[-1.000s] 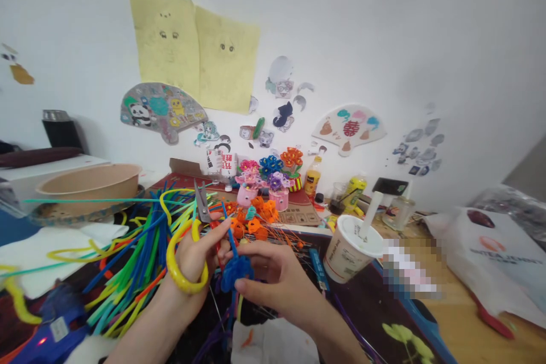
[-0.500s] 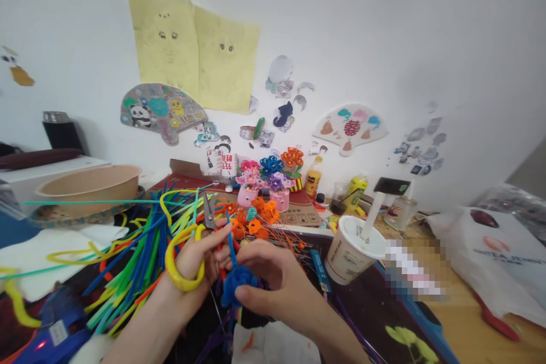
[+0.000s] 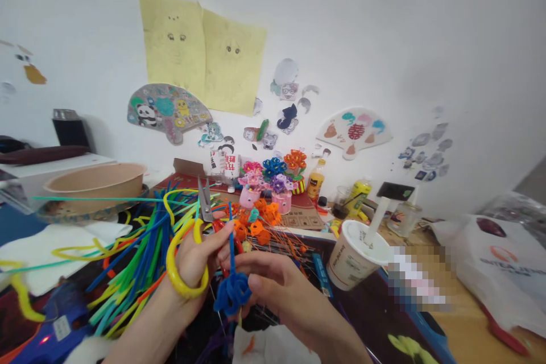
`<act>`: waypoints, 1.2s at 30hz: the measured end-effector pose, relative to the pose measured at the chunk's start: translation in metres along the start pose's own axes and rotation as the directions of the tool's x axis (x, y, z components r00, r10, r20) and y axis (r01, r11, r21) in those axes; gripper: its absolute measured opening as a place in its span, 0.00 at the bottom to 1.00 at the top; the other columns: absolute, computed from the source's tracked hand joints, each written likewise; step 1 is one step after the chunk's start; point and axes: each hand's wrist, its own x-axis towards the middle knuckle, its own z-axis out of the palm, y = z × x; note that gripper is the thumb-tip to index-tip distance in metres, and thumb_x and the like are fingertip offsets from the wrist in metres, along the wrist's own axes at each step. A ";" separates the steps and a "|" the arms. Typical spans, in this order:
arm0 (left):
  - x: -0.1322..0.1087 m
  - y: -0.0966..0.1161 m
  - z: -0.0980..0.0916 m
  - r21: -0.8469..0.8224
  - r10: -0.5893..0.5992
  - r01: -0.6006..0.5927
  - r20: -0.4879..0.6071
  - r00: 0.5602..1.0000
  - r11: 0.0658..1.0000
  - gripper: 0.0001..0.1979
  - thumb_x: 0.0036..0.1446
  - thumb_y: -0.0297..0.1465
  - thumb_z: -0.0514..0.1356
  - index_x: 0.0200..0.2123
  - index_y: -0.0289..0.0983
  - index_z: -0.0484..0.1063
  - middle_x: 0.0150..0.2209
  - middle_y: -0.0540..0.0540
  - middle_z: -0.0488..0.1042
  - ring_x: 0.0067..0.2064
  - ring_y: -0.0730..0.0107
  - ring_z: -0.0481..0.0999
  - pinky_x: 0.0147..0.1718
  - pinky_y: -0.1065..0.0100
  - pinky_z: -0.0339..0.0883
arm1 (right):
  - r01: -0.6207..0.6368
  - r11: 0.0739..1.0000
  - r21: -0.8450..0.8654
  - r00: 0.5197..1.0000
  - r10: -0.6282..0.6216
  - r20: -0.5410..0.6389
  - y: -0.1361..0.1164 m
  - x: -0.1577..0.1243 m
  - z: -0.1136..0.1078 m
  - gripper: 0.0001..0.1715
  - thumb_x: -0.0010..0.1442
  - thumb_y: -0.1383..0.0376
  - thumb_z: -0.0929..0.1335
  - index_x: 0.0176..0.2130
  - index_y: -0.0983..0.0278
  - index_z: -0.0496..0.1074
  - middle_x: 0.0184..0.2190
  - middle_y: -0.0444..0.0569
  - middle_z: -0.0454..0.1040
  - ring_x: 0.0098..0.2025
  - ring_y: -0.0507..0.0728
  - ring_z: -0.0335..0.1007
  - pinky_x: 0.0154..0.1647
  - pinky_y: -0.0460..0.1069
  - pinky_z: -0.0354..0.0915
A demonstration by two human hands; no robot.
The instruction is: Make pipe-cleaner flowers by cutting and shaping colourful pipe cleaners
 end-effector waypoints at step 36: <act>-0.001 -0.020 0.002 -0.113 -0.270 0.274 0.048 0.962 0.955 0.15 0.39 0.28 0.73 0.32 0.38 0.73 0.20 0.54 0.76 0.20 0.70 0.76 0.20 0.71 0.69 | 0.253 0.932 -0.258 0.961 -0.273 -0.044 -0.008 -0.009 -0.006 0.27 0.48 0.73 0.78 0.43 0.58 0.66 0.41 0.42 0.75 0.43 0.51 0.73 0.43 0.46 0.65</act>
